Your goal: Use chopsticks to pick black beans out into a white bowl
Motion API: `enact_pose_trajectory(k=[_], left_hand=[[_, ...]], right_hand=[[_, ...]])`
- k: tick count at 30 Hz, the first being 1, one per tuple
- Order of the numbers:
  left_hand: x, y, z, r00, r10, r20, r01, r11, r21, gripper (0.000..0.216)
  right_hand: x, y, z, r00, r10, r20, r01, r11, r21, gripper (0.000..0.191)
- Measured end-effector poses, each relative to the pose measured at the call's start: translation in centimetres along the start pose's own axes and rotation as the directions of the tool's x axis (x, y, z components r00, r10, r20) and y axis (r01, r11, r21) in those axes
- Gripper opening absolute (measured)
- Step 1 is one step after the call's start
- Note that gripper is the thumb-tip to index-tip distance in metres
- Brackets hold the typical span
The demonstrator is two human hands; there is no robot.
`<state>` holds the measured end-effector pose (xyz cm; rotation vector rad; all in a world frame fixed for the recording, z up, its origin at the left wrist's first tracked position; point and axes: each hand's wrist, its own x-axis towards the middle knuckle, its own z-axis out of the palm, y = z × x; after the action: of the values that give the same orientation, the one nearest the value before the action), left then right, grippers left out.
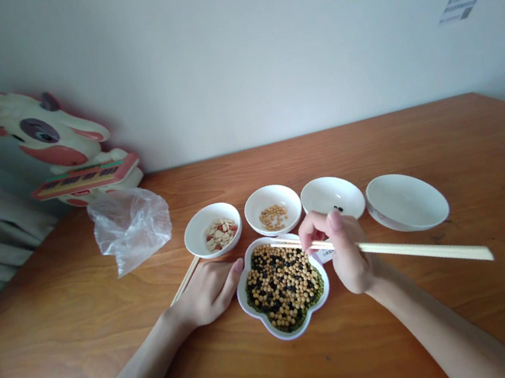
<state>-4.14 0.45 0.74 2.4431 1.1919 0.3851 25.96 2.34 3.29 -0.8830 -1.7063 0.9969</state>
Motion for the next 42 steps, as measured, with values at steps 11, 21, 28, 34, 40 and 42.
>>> enact_pose_trajectory(k=[11, 21, 28, 34, 40, 42], left_hand=[[0.0, -0.09, 0.11, 1.0, -0.003, -0.006, 0.002, 0.999, -0.052, 0.047], [0.07, -0.12, 0.07, 1.0, 0.0, -0.01, -0.001, 0.999, -0.034, 0.046], [-0.02, -0.11, 0.07, 1.0, -0.003, -0.011, 0.002, 0.999, -0.035, 0.046], [0.02, -0.06, 0.0, 1.0, -0.005, -0.004, 0.005, 1.0, -0.028, 0.047], [-0.03, -0.15, 0.04, 1.0, -0.004, -0.001, 0.004, 1.0, -0.023, 0.047], [-0.05, -0.18, 0.04, 1.0, -0.005, 0.002, 0.005, 1.0, -0.022, 0.047]], right_hand=[[-0.14, -0.29, 0.5, 0.946, 0.11, 0.305, -0.046, 0.977, -0.21, 0.073], [-0.08, -0.06, 0.73, 0.954, 0.123, 0.274, -0.072, 0.979, -0.191, 0.073], [-0.12, -0.2, 0.49, 0.94, 0.112, 0.321, -0.037, 0.972, -0.23, 0.073], [-0.09, -0.17, 0.55, 0.943, 0.099, 0.316, -0.022, 0.97, -0.24, 0.073], [-0.34, 0.13, 0.82, 0.955, 0.083, 0.285, -0.019, 0.975, -0.221, 0.07], [-0.38, 0.07, 0.91, 0.962, 0.062, 0.267, -0.009, 0.981, -0.196, 0.07]])
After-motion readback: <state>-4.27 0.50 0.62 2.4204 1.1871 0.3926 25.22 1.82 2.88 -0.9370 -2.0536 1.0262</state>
